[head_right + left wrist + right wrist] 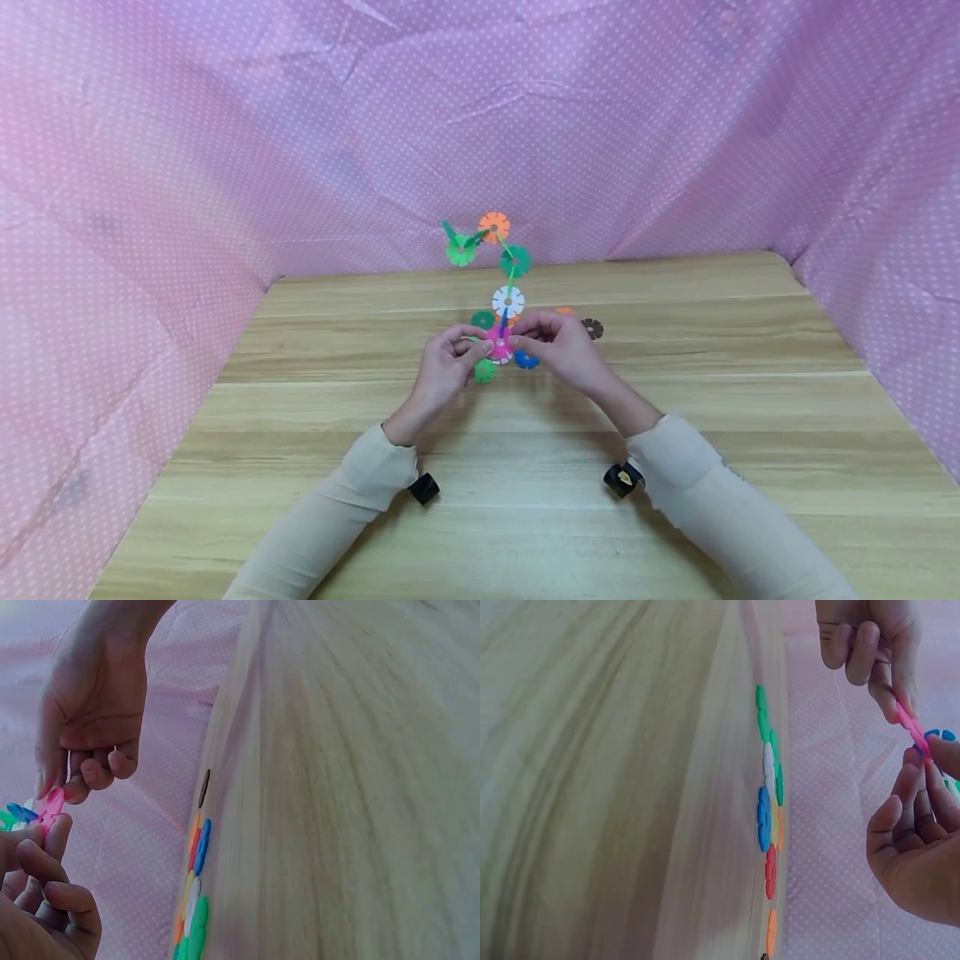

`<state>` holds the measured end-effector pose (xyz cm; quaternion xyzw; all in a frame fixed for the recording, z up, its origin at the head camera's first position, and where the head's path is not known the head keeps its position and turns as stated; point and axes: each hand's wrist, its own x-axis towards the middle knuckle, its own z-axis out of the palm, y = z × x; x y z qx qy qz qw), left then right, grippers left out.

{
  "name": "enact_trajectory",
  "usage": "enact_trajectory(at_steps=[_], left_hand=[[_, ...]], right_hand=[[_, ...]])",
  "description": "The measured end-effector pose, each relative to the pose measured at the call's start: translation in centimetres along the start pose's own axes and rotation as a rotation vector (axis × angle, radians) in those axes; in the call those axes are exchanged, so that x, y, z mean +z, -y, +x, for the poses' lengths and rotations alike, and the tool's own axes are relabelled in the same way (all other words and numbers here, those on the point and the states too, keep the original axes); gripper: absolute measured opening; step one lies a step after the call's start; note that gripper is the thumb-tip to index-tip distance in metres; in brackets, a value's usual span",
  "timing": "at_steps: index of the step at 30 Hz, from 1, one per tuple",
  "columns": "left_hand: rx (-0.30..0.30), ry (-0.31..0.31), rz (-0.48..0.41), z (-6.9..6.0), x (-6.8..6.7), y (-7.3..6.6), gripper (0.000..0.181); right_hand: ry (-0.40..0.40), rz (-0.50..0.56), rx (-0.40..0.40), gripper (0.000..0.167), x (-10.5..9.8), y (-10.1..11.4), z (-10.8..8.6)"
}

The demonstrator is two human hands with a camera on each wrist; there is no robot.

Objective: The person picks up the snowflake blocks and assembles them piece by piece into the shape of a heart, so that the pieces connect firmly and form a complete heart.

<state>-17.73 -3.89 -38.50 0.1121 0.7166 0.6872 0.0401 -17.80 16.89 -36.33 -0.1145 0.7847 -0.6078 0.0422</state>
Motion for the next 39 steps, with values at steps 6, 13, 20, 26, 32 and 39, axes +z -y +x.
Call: enact_trajectory(at_steps=[6, 13, 20, 26, 32, 39], left_hand=[[-0.015, 0.041, 0.032, 0.1, -0.2, -0.1, 0.015], [-0.028, 0.090, 0.113, 0.4, -1.7, -0.2, 0.024], [-0.106, 0.027, 0.153, 1.6, -4.6, 0.5, 0.034], [-0.225, 0.001, 0.157, 2.7, -6.6, 1.2, 0.036], [-0.286, 0.010, 0.172, 3.9, -7.0, 1.8, 0.033], [-0.259, 0.084, 0.295, 5.3, -6.1, 2.2, 0.031]], right_hand=[[-0.002, -0.060, -0.030, 0.013, 0.2, 0.1, 0.0], [-0.010, -0.088, -0.019, 0.015, -0.2, -0.1, -0.1], [-0.032, -0.081, 0.012, 0.015, -1.1, -0.2, -0.5], [-0.019, -0.080, 0.035, 0.016, -1.5, -0.5, -0.6], [-0.023, -0.085, 0.054, 0.017, -1.9, -0.8, -0.8], [-0.022, -0.090, 0.046, 0.017, -2.0, -0.7, -0.9]])
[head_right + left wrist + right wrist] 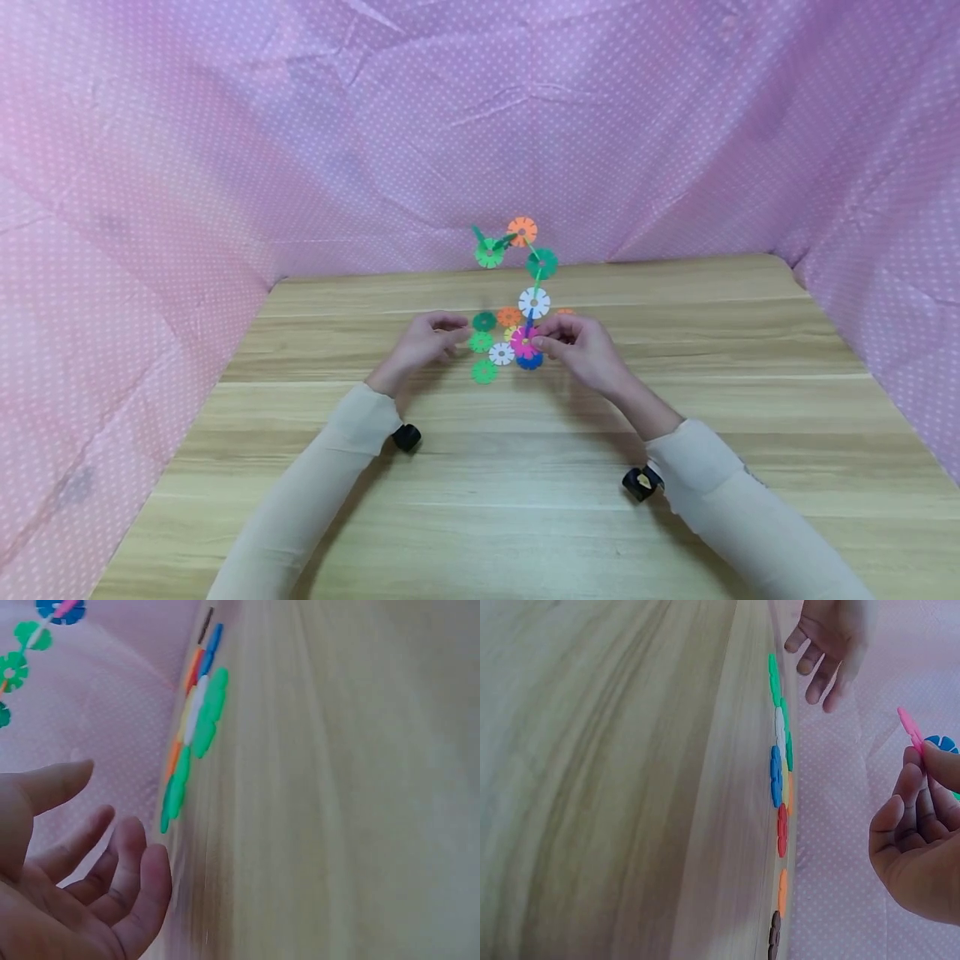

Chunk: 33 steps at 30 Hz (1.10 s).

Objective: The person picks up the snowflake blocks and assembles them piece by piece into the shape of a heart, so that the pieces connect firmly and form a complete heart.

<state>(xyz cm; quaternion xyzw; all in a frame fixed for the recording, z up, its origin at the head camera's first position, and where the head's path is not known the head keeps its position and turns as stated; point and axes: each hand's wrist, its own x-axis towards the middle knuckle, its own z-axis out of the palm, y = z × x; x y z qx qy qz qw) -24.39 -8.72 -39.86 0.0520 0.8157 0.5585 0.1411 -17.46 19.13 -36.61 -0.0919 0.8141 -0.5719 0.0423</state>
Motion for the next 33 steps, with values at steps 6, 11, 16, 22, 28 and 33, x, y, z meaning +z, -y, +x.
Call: enact_trajectory(at_steps=[6, 11, 16, 22, 28, 33], left_hand=[[-0.025, 0.024, 0.139, 1.0, 0.8, -0.1, 0.031], [-0.052, -0.010, 0.237, 1.3, 0.9, -0.5, 0.030], [-0.040, -0.013, 0.347, 1.3, 1.1, -1.0, 0.032], [-0.021, -0.022, 0.428, 1.4, 1.4, -0.9, 0.031], [-0.021, -0.024, 0.413, 1.6, 1.5, -0.8, 0.033], [-0.018, -0.036, 0.304, 1.6, 1.3, -0.4, 0.027]], right_hand=[[0.009, -0.004, 0.007, 0.018, -0.1, 0.2, -0.1], [0.010, -0.002, 0.017, 0.018, -0.2, 0.4, -0.1], [0.000, -0.004, 0.025, 0.018, -0.3, 0.6, 0.0], [-0.001, -0.006, 0.020, 0.018, -0.4, 0.6, 0.0], [-0.004, 0.000, 0.013, 0.017, -0.5, 0.3, 0.0], [-0.006, -0.008, 0.012, 0.018, -0.6, 0.2, 0.0]])
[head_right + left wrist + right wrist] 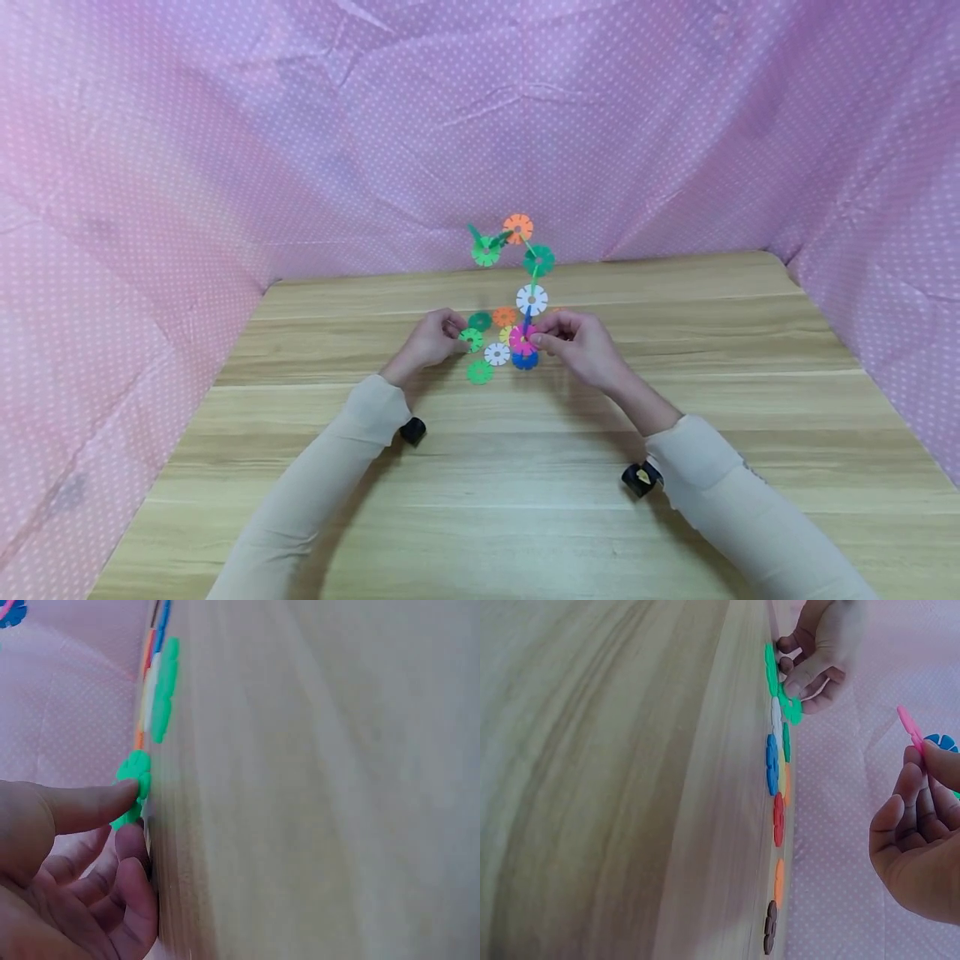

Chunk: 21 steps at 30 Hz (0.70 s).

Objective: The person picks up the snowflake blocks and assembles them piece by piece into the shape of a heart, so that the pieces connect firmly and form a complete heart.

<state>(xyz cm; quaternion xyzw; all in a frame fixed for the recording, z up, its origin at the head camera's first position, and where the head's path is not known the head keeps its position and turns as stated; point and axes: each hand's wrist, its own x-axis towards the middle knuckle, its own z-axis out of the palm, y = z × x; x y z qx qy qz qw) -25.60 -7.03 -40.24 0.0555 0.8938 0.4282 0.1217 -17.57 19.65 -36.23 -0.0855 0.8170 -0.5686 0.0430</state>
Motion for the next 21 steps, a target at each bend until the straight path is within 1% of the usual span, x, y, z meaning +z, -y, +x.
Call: enact_trajectory(at_steps=[4, 6, 10, 12, 15, 18, 21], left_hand=[[0.029, -0.030, -0.077, -0.3, -0.2, 0.7, 0.021], [0.052, -0.056, -0.088, -0.6, -0.3, 0.8, 0.018], [0.106, -0.123, -0.148, -1.8, -0.3, 0.7, 0.012], [0.149, -0.167, -0.186, -2.5, -0.1, 0.3, 0.009], [0.219, -0.225, -0.236, -3.8, 0.2, -0.8, 0.009], [0.297, -0.267, -0.272, -5.0, 0.7, -2.0, 0.012], [0.357, -0.309, -0.289, -6.1, 1.3, -2.9, 0.012]], right_hand=[[-0.002, -0.001, -0.008, 0.017, 0.1, 0.0, 0.2], [-0.003, 0.001, -0.015, 0.016, 0.2, 0.0, 0.4], [-0.009, 0.002, -0.031, 0.016, 0.2, 0.0, 0.6], [-0.012, 0.001, -0.039, 0.016, 0.2, 0.1, 0.6], [-0.028, 0.005, -0.053, 0.017, 0.4, 0.3, 0.7], [-0.054, 0.022, -0.059, 0.019, 0.7, 0.8, 0.8], [-0.077, 0.046, -0.056, 0.022, 1.0, 1.4, 0.9]])
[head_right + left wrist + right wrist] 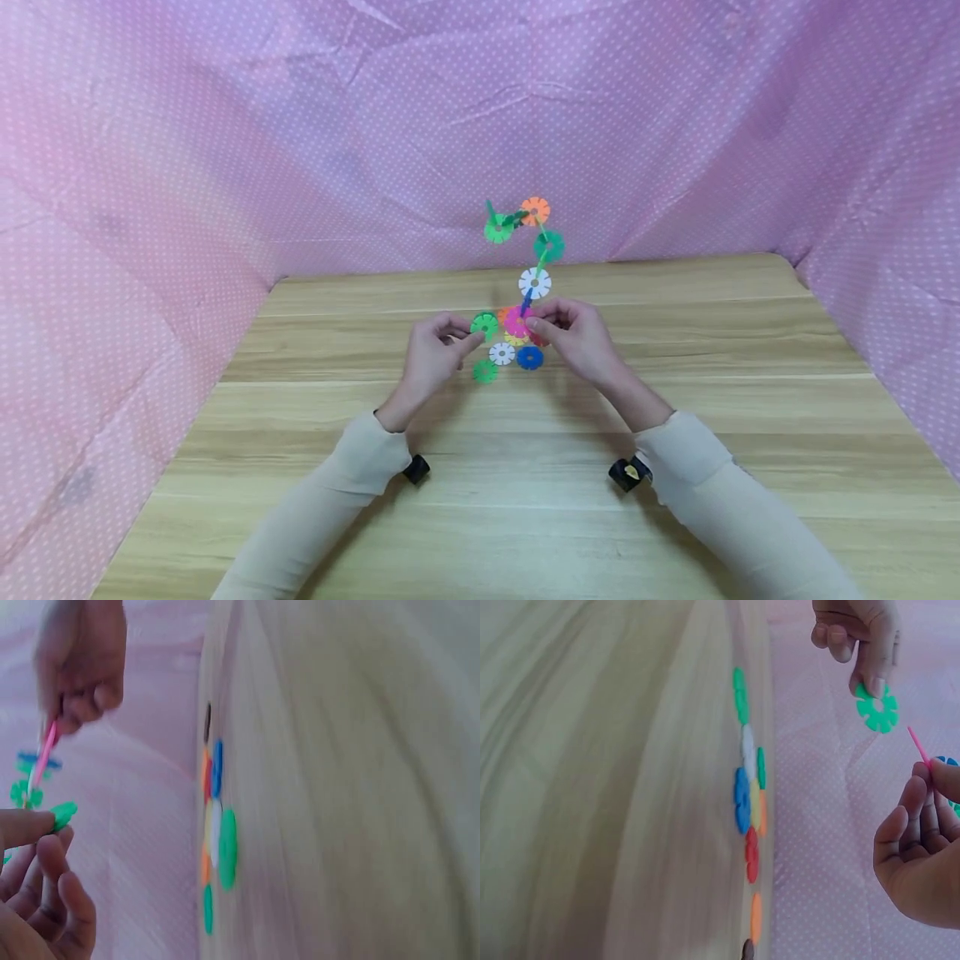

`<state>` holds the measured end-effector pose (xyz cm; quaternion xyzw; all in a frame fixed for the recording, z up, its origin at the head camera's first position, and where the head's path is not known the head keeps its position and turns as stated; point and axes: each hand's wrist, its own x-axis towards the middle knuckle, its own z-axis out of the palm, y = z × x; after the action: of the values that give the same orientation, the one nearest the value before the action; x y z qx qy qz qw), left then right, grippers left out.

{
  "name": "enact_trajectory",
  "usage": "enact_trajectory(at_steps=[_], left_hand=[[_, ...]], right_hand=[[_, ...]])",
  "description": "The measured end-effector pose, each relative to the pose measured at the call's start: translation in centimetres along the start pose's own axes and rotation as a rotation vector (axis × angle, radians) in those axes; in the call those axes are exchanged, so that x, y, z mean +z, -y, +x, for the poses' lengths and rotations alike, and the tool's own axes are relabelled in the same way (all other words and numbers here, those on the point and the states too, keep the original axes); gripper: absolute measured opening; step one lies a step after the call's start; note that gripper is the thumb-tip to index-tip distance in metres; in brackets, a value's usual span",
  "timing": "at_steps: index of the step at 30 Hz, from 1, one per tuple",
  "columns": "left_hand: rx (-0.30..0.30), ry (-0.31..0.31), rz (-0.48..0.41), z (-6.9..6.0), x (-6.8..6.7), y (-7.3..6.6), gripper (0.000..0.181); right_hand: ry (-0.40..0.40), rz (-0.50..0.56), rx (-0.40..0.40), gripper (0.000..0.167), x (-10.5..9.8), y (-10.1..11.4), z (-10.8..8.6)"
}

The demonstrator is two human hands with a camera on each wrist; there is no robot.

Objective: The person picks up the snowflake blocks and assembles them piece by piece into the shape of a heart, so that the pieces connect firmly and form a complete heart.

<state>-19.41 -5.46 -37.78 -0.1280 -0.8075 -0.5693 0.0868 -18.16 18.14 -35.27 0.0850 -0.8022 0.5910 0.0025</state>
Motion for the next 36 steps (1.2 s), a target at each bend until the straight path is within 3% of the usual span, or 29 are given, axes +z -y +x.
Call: enact_trajectory(at_steps=[7, 12, 22, 31, 36], left_hand=[[0.210, -0.060, -0.002, -1.5, 1.3, -1.3, 0.010], [0.335, -0.097, 0.029, -1.9, 1.9, -1.6, 0.008], [0.432, -0.131, 0.129, -1.7, 2.2, -2.1, 0.008], [0.573, -0.148, 0.222, -1.6, 2.5, -2.1, 0.009], [0.645, -0.173, 0.218, -1.7, 2.5, -2.0, 0.008]], right_hand=[[-0.052, 0.076, 0.020, 0.027, 0.1, 1.2, 0.1], [-0.069, 0.118, 0.030, 0.029, 0.2, 1.5, 0.3], [-0.082, 0.183, -0.010, 0.024, 0.9, 1.7, 0.5], [-0.053, 0.186, 0.007, 0.020, 0.9, 1.8, 0.6], [-0.011, 0.176, 0.011, 0.019, 0.9, 2.0, 0.6]])
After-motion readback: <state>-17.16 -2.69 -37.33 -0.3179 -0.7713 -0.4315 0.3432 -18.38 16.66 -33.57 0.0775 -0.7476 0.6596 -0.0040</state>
